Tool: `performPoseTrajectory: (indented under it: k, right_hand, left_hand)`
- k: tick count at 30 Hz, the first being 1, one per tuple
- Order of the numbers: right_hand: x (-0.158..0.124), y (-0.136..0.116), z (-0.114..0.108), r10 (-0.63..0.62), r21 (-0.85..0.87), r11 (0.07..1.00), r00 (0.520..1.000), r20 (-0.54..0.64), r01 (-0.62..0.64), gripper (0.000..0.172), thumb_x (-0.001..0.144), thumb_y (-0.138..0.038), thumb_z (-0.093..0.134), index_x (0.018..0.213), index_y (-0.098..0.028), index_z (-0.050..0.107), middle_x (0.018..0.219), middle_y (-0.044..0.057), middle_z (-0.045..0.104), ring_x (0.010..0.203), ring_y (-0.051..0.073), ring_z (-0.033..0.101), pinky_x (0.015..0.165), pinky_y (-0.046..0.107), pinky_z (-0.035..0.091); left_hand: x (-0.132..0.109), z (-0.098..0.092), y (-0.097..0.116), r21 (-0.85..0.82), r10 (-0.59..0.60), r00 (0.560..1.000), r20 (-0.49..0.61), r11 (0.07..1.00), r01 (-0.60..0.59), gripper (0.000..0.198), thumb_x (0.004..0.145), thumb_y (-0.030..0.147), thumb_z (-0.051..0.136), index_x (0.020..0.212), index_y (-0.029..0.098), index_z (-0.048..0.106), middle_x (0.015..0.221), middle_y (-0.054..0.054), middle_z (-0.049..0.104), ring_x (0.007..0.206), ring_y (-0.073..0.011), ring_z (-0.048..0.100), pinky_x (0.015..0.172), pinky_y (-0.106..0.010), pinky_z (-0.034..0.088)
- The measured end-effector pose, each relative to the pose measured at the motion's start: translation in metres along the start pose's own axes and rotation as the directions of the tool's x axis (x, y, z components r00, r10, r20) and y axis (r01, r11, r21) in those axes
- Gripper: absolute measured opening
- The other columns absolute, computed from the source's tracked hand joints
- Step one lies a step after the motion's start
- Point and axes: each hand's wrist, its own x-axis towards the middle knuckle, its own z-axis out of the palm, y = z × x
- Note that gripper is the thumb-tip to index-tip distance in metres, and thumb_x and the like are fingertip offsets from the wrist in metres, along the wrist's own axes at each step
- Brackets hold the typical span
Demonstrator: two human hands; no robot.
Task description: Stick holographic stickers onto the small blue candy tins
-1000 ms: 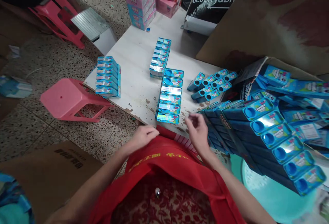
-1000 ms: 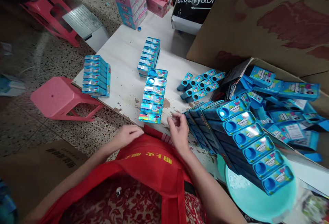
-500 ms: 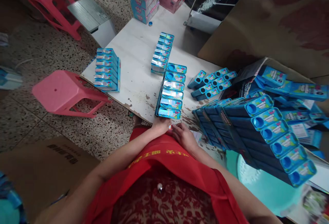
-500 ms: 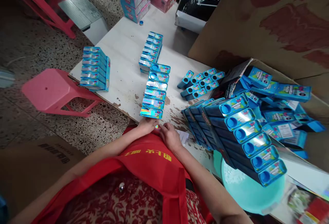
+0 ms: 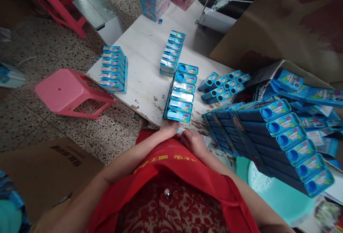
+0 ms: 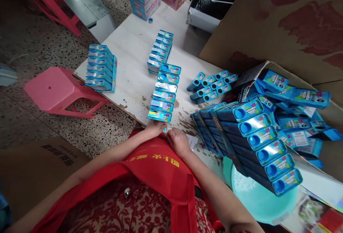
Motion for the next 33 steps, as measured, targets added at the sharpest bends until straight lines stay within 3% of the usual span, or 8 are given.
performPoseTrajectory:
  k: [3,7,11,15,19,24,30,33]
  right_hand:
    - [-0.011,-0.010,-0.021,0.082,0.214,0.974,0.997,-0.006,-0.079,0.012,0.084,-0.026,0.054,0.073,-0.021,0.056,0.073,0.003,0.061,0.068,0.017,0.055,0.062,0.027,0.039]
    - [-0.024,-0.024,-0.056,0.234,0.494,0.847,0.972,-0.015,-0.196,0.022,0.084,-0.039,0.057,0.071,-0.021,0.057,0.067,0.000,0.060,0.061,0.015,0.052,0.056,0.025,0.038]
    - [-0.027,-0.040,-0.079,0.323,0.643,0.737,0.944,-0.065,-0.208,0.029,0.081,-0.047,0.061,0.070,-0.020,0.058,0.061,-0.001,0.056,0.056,0.014,0.048,0.053,0.026,0.037]
    - [-0.004,-0.056,-0.094,0.326,0.632,0.772,0.892,-0.314,-0.060,0.022,0.080,-0.041,0.064,0.071,-0.021,0.061,0.075,0.002,0.058,0.070,0.016,0.053,0.062,0.028,0.043]
    - [0.054,-0.061,-0.111,0.316,0.545,0.838,0.777,-0.545,0.041,0.018,0.073,-0.038,0.069,0.072,-0.021,0.065,0.103,0.007,0.054,0.103,0.023,0.051,0.081,0.036,0.043]
    - [0.130,-0.048,-0.125,0.395,0.590,0.808,0.737,-0.548,0.005,0.015,0.067,-0.031,0.071,0.067,-0.018,0.065,0.098,0.007,0.051,0.105,0.025,0.047,0.094,0.044,0.035]
    - [0.171,-0.032,-0.114,0.476,0.588,0.804,0.687,-0.549,-0.087,0.010,0.063,-0.021,0.066,0.061,-0.017,0.057,0.087,0.004,0.045,0.100,0.023,0.043,0.099,0.044,0.030]
    - [0.173,-0.027,-0.106,0.551,0.659,0.746,0.645,-0.529,-0.097,0.025,0.060,-0.023,0.067,0.080,-0.017,0.053,0.096,0.006,0.043,0.099,0.022,0.043,0.091,0.038,0.039]
  left_hand:
    - [-0.014,-0.006,-0.003,-0.185,0.127,0.992,-0.012,0.975,-0.127,0.032,0.091,0.024,0.037,0.099,0.017,0.068,0.110,-0.010,0.067,0.105,-0.0245,0.058,0.090,-0.035,0.042]
    - [-0.048,-0.017,-0.002,-0.555,0.371,0.929,-0.022,0.768,-0.320,0.028,0.086,0.032,0.050,0.108,0.021,0.065,0.108,-0.003,0.068,0.100,-0.0166,0.060,0.090,-0.026,0.044]
    - [-0.084,-0.041,0.016,-0.587,0.216,0.976,-0.005,0.790,-0.178,0.026,0.087,0.032,0.046,0.074,0.017,0.063,0.066,0.000,0.063,0.063,-0.0113,0.058,0.066,-0.023,0.045]
    - [-0.101,-0.094,0.033,-0.488,0.157,0.983,-0.095,0.854,-0.184,0.026,0.090,0.031,0.039,0.085,0.018,0.061,0.060,0.002,0.055,0.056,-0.0097,0.051,0.057,-0.022,0.040]
    - [-0.077,-0.155,0.025,-0.432,0.183,0.947,-0.264,0.855,-0.286,0.019,0.088,0.027,0.040,0.102,0.019,0.051,0.060,0.005,0.049,0.057,-0.0105,0.047,0.057,-0.023,0.038]
    - [-0.013,-0.200,0.000,-0.399,0.298,0.897,-0.328,0.817,-0.417,0.013,0.084,0.021,0.041,0.096,0.020,0.046,0.064,0.004,0.048,0.060,-0.0109,0.045,0.059,-0.023,0.036]
    - [0.034,-0.205,-0.013,-0.473,0.247,0.929,-0.276,0.806,-0.355,0.009,0.080,0.016,0.042,0.089,0.020,0.043,0.062,0.005,0.046,0.053,-0.0086,0.041,0.052,-0.019,0.032]
    - [0.041,-0.190,-0.018,-0.486,0.125,0.944,-0.307,0.831,-0.268,0.016,0.081,0.018,0.045,0.097,0.019,0.046,0.062,0.005,0.049,0.052,-0.0091,0.044,0.053,-0.020,0.035]
